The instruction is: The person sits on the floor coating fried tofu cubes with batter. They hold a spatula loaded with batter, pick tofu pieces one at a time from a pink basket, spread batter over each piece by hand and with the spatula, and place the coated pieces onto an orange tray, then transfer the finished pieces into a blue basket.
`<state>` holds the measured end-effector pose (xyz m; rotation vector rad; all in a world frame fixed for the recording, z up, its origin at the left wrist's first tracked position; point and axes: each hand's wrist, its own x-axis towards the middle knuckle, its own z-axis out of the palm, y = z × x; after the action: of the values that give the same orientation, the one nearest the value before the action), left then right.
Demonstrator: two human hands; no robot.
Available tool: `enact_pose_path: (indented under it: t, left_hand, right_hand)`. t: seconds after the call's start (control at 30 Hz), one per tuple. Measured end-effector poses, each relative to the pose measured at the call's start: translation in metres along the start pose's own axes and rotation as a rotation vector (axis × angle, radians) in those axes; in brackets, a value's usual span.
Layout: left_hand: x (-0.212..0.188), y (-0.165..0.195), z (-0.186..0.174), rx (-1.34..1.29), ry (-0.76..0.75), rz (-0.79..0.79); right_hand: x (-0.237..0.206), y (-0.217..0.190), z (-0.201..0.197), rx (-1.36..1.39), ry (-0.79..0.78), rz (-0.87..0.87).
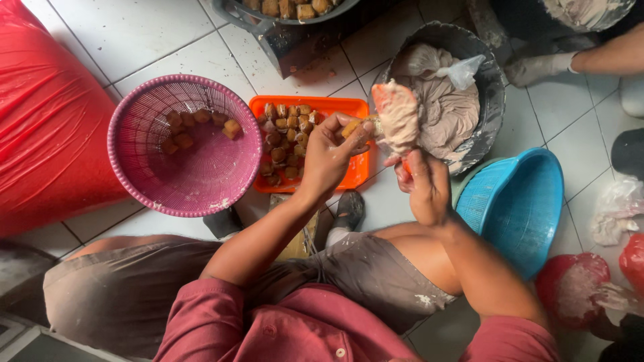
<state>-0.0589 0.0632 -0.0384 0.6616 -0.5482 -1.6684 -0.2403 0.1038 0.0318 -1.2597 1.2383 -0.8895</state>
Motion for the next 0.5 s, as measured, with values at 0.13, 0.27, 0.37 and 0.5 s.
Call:
enact_pose_path:
  t: [0.13, 0.27, 0.37, 0.5]
  left_hand:
    - [-0.018, 0.008, 0.014, 0.111, -0.097, 0.088]
    - [-0.032, 0.025, 0.024, 0.033, -0.213, 0.070]
    - [-0.035, 0.039, 0.021, -0.149, -0.240, -0.022]
    - [-0.031, 0.043, 0.012, -0.058, -0.362, 0.106]
  right_hand:
    - [0.001, -0.004, 0.006, -0.208, 0.054, -0.122]
    - [0.009, -0.013, 0.005, -0.422, 0.082, -0.359]
    - [0.011, -0.020, 0.001, -0.617, 0.106, -0.522]
    - [0.012, -0.026, -0.008, -0.778, 0.214, -0.487]
